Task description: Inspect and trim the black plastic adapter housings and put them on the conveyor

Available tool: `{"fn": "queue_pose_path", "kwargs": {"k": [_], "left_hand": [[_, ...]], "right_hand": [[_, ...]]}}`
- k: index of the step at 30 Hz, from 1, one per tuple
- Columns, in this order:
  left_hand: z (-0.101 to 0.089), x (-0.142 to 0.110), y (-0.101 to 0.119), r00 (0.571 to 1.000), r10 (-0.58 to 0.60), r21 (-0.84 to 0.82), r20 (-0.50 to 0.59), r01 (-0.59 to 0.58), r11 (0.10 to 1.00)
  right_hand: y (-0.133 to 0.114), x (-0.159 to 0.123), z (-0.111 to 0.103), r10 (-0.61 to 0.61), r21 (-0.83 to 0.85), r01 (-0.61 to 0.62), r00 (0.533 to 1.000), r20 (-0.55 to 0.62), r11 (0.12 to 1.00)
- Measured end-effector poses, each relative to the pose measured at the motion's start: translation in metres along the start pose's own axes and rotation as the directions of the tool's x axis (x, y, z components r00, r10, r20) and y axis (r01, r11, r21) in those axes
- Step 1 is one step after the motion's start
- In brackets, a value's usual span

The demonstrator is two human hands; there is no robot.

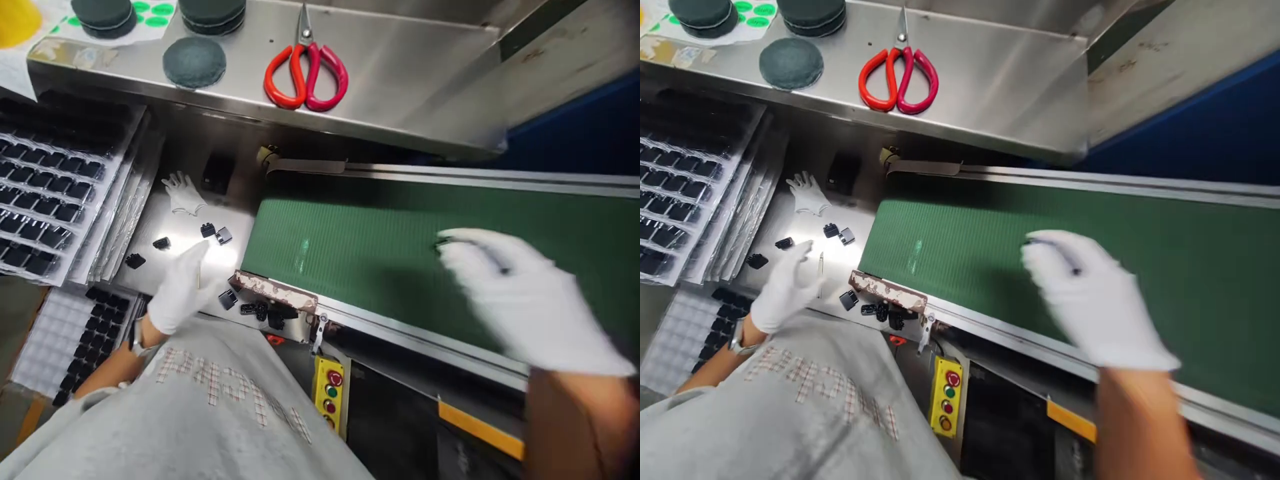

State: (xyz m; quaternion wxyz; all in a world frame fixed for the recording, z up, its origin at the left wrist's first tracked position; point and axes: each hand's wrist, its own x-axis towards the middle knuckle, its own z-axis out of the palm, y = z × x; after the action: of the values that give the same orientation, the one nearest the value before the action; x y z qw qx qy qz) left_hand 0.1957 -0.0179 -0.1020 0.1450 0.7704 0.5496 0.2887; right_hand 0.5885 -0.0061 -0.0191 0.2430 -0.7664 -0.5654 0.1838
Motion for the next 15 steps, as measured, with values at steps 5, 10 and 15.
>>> {"fn": "queue_pose_path", "kwargs": {"k": [5, 10, 15], "left_hand": [[0.019, -0.013, 0.062, 0.837, 0.541, -0.347, 0.085, -0.484, 0.804], [0.026, -0.058, 0.014, 0.918, 0.393, -0.410, -0.052, -0.378, 0.830], [-0.004, -0.085, -0.050, 0.979, -0.050, -0.286, -0.196, -0.009, 0.958]], "right_hand": [[-0.105, -0.135, 0.101, -0.195, 0.163, 0.140, 0.896, 0.399, 0.977], [-0.125, -0.172, 0.168, -0.262, 0.373, 0.088, 0.854, 0.449, 0.924], [-0.140, -0.151, 0.242, -0.094, 0.236, -0.130, 0.657, 0.748, 0.963]]}}
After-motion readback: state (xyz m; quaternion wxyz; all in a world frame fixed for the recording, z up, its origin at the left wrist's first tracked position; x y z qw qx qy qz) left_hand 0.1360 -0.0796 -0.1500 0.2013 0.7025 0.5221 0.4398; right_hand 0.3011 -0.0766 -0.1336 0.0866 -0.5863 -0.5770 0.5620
